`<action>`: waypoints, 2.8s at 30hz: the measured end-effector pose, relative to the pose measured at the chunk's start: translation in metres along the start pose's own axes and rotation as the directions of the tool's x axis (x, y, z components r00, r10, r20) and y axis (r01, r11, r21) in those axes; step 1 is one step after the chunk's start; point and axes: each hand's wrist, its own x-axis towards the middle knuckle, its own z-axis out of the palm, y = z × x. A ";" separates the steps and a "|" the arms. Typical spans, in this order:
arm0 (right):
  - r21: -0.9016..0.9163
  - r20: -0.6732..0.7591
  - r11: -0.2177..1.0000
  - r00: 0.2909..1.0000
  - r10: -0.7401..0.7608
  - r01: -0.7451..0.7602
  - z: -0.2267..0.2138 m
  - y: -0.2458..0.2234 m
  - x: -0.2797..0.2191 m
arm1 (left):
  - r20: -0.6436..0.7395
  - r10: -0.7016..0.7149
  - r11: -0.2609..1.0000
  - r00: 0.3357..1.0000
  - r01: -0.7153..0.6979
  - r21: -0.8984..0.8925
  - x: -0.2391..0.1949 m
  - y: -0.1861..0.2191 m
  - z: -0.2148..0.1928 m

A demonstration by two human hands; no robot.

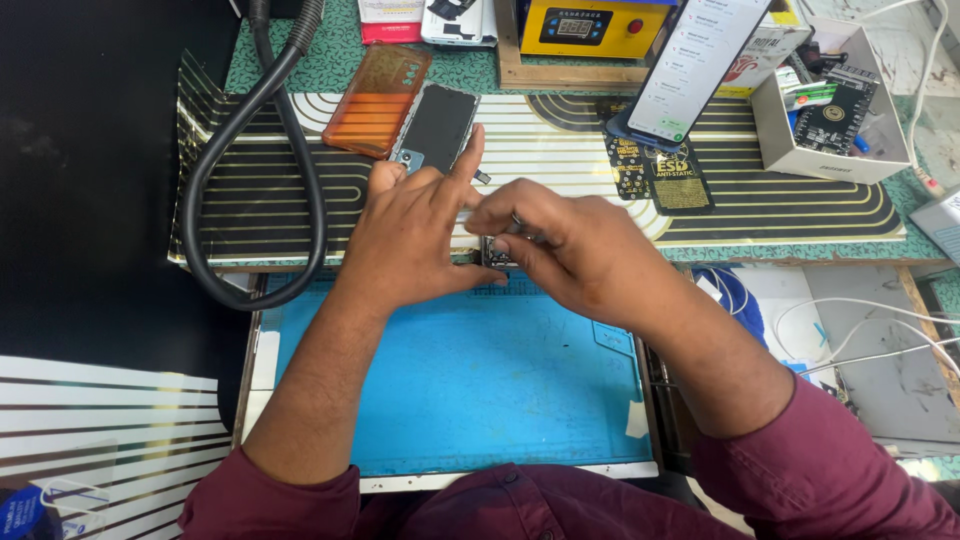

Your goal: The person uses a screwdriver to remove screws from a disassembled smartphone, then wipes the internal components with a cloth. The phone is handled and repositioned throughout the process.

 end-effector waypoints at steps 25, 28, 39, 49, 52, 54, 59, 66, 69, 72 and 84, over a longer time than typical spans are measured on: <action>-0.374 -0.092 0.927 0.995 -0.049 0.011 0.010 0.005 -0.007 | -0.046 0.018 0.999 0.999 -0.016 0.042 -0.001 -0.001 0.004; -0.277 -0.060 0.958 0.994 -0.091 0.071 0.005 0.006 -0.006 | -0.028 -0.006 0.998 1.000 0.008 0.057 0.000 0.000 0.003; 0.348 -0.616 0.916 0.786 0.062 0.201 -0.061 0.035 -0.037 | -0.042 0.000 0.999 0.999 0.002 0.043 -0.003 0.000 0.004; 0.292 -0.501 0.953 0.835 0.229 -0.086 -0.031 0.117 -0.062 | -0.244 -0.085 0.996 0.966 0.086 -0.005 0.000 -0.009 0.004; 0.218 -0.517 0.973 0.837 0.182 -0.077 -0.024 0.124 -0.063 | -0.218 -0.092 0.992 0.972 0.108 0.063 0.003 -0.003 0.008; 0.239 -0.520 0.968 0.832 0.191 -0.074 -0.022 0.126 -0.062 | -0.201 -0.081 0.986 0.976 0.108 0.127 0.005 -0.001 0.009; 0.325 -0.535 0.945 0.815 0.221 -0.042 -0.023 0.128 -0.061 | -0.234 -0.152 0.971 0.960 0.189 0.146 0.006 0.002 0.009; 0.334 -0.522 0.941 0.819 0.238 -0.061 -0.024 0.126 -0.059 | -0.282 -0.143 0.963 0.949 0.199 0.182 0.026 0.000 0.014; 0.316 -0.514 0.946 0.825 0.235 -0.072 -0.024 0.124 -0.059 | -0.266 -0.123 0.962 0.956 0.181 0.206 0.038 0.001 0.018; 0.308 -0.506 0.949 0.833 0.226 -0.071 -0.022 0.121 -0.061 | -0.231 -0.113 0.957 0.966 0.169 0.237 0.045 0.002 0.022; 0.278 -0.479 0.958 0.855 0.197 -0.065 -0.024 0.122 -0.060 | -0.266 -0.020 0.984 0.964 0.067 0.167 0.049 -0.007 0.024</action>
